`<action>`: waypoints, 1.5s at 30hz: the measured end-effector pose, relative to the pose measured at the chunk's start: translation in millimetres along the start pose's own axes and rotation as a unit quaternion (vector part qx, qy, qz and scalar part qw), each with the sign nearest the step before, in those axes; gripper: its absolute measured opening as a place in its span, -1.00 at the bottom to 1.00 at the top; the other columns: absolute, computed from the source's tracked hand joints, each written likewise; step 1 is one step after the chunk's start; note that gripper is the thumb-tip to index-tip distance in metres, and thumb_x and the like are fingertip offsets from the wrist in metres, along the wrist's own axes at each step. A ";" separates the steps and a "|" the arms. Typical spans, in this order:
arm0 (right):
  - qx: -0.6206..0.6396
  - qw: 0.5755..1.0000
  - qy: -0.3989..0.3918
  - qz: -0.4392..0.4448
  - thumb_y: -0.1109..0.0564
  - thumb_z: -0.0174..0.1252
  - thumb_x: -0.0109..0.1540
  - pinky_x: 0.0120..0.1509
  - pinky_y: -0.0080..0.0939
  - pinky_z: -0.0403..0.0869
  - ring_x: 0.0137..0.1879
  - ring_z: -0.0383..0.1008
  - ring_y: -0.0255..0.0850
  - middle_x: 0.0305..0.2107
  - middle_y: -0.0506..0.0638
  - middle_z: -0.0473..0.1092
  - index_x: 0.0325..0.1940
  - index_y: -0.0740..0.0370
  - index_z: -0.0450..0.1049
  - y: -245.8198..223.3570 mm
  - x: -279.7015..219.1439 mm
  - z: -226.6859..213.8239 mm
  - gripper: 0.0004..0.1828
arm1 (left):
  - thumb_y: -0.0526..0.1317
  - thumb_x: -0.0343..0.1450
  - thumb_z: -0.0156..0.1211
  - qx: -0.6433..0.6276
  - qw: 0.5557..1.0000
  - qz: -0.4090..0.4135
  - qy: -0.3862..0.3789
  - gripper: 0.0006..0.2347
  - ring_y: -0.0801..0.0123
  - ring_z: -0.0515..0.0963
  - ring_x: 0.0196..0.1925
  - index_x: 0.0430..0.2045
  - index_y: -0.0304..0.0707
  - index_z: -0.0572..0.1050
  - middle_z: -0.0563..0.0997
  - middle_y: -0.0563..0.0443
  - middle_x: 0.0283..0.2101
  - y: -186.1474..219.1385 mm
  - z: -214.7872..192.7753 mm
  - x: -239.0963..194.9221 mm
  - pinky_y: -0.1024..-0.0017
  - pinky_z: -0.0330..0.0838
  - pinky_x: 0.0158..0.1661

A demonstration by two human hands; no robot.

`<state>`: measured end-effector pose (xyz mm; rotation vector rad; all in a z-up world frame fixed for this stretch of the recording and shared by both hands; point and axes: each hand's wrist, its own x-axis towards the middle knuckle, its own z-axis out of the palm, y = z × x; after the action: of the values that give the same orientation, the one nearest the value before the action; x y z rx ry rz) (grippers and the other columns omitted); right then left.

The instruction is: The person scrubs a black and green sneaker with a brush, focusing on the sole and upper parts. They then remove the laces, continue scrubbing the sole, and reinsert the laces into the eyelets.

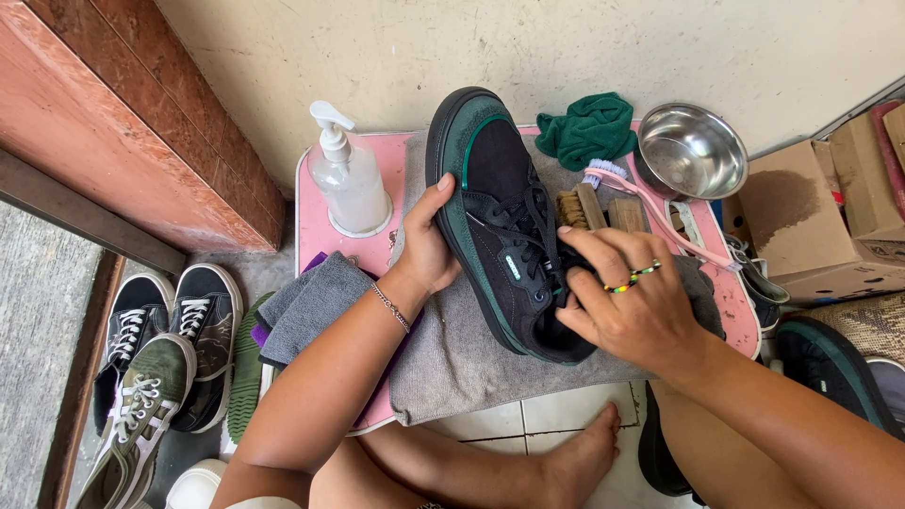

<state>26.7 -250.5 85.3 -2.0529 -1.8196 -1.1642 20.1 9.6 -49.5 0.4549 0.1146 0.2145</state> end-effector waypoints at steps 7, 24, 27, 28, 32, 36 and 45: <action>0.076 0.995 -0.014 0.067 0.20 0.26 0.23 0.17 0.14 0.49 0.15 0.61 0.12 0.19 0.13 0.56 -0.15 0.18 0.57 23.5 -17.5 -3.6 -0.89 | 0.14 0.45 0.40 0.036 0.999 -0.003 0.019 -0.59 -0.02 0.86 -0.27 -0.25 -0.32 0.68 0.79 -0.38 -0.30 4.0 16.9 -5.4 0.04 0.83 -0.17; 0.400 0.760 -0.264 0.440 0.22 0.41 0.19 -0.42 -0.17 0.51 -0.51 0.46 -0.30 -0.70 0.01 0.49 -0.19 0.17 0.67 47.9 -40.4 -31.4 -0.88 | 0.12 0.61 0.14 -0.021 0.990 -0.059 -0.123 -0.43 -0.29 0.69 0.34 0.28 -0.50 0.57 0.68 -0.55 0.27 -1.8 15.5 -16.4 -0.31 0.48 0.45; 0.340 0.813 -0.265 0.391 0.10 0.40 0.24 -0.35 0.02 0.50 -0.52 0.51 0.05 -0.74 0.14 0.47 -0.26 0.20 0.54 48.4 -33.4 -59.7 -0.83 | 0.14 0.57 0.10 0.026 0.981 -0.076 -0.177 -0.34 -0.33 0.52 0.52 0.42 -0.52 0.43 0.55 -0.59 0.41 7.2 -12.6 -11.1 -0.41 0.22 0.57; 0.334 0.813 -0.263 0.399 0.10 0.40 0.24 -0.35 0.02 0.50 -0.52 0.51 0.05 -0.74 0.14 0.47 -0.26 0.20 0.54 44.3 -18.8 -80.0 -0.83 | 0.14 0.57 0.10 0.025 0.979 -0.084 -0.183 -0.34 -0.33 0.52 0.52 0.42 -0.52 0.43 0.55 -0.59 0.41 10.8 -9.3 -12.8 -0.41 0.22 0.57; 0.320 0.782 -0.301 0.441 0.04 0.31 0.26 -0.16 0.05 0.52 -0.35 0.65 0.04 -0.49 0.07 0.63 -0.04 0.08 0.63 25.5 3.0 -148.8 -0.78 | 0.15 0.64 0.06 0.092 0.951 -0.152 -0.251 -0.33 -0.18 0.54 0.52 0.51 -0.51 0.35 0.55 -0.46 0.46 20.6 21.0 -31.5 -0.31 0.33 0.51; 0.320 0.749 -0.230 0.533 -0.11 0.37 0.31 -0.31 -0.30 0.59 -0.45 0.62 -0.40 -0.46 -0.19 0.64 0.20 0.05 0.69 -0.9 -37.2 -203.6 -0.58 | -0.03 0.69 0.25 0.092 0.959 -0.164 -0.211 -0.46 -0.04 0.77 0.23 0.44 -0.58 0.41 0.69 -0.39 0.30 -2.3 86.0 -56.0 -0.07 0.75 0.18; 0.139 0.727 0.120 0.661 0.34 0.20 0.45 0.70 0.07 0.53 0.48 0.53 0.14 0.25 0.35 0.48 0.34 0.51 0.43 -63.3 -234.7 -253.4 -0.64 | -0.12 0.58 0.23 0.213 0.974 -0.058 0.055 -0.72 0.19 0.83 0.01 0.01 -0.37 0.68 0.83 -0.15 0.01 -34.4 164.9 -50.8 0.21 0.75 0.11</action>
<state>-130.5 -564.5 87.0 -2.0538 -0.0802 -0.5534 2.9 -102.1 85.5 0.8610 0.2991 0.0990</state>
